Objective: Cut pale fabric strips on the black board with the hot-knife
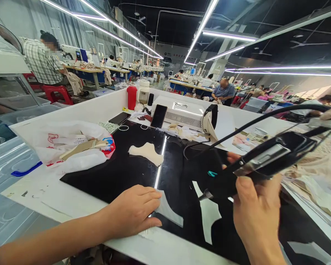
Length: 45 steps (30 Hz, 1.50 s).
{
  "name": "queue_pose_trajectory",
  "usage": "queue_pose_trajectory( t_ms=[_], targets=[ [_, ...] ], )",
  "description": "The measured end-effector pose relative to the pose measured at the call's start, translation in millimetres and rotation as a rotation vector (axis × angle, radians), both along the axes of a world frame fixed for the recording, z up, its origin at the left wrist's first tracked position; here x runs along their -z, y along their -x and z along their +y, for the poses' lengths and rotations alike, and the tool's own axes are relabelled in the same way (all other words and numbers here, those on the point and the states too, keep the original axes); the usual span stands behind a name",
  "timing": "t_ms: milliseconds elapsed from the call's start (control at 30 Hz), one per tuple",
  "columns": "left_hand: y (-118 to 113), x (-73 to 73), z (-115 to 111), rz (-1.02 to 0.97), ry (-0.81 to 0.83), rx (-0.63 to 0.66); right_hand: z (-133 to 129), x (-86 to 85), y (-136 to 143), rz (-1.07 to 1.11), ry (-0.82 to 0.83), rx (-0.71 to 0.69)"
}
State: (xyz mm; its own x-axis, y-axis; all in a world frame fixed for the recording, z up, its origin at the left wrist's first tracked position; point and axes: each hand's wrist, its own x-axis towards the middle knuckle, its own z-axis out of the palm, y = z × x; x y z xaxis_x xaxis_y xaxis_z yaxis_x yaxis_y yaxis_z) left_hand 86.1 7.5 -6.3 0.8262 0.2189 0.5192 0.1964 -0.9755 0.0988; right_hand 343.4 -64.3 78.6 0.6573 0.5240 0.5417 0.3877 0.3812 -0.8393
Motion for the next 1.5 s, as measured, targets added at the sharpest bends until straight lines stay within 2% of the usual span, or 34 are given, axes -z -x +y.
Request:
queue_pose_trajectory(
  t_ms=[67, 167, 367, 467, 667, 933, 1167, 1500],
  targets=[
    [0, 0.3, 0, 0.006, 0.002, 0.001, 12, -8.5, 10, 0.147, -0.006, -0.090],
    [1, 0.7, 0, -0.014, -0.013, 0.000, 26, -10.3, 30, 0.145, -0.061, -0.162],
    [0, -2.3, -1, -0.020, -0.035, 0.001, 39, 6.1, 77, 0.141, -0.193, -0.269],
    [0, -1.6, 0, 0.002, -0.037, -0.007, 45, 13.0, 89, 0.144, -0.207, -0.305],
    [-1, 2.0, 0, 0.013, -0.049, -0.012, 49, 20.6, 89, 0.119, -0.182, -0.296],
    [0, -3.0, -2, -0.015, -0.054, -0.010, 50, 20.5, 89, 0.120, -0.202, -0.293],
    [1, -1.1, -3, -0.030, -0.050, -0.007, 53, 21.2, 88, 0.083, -0.210, -0.301],
    [1, -4.5, -2, -0.022, -0.060, -0.008, 55, 19.8, 96, 0.204, -0.219, -0.335]
  ],
)
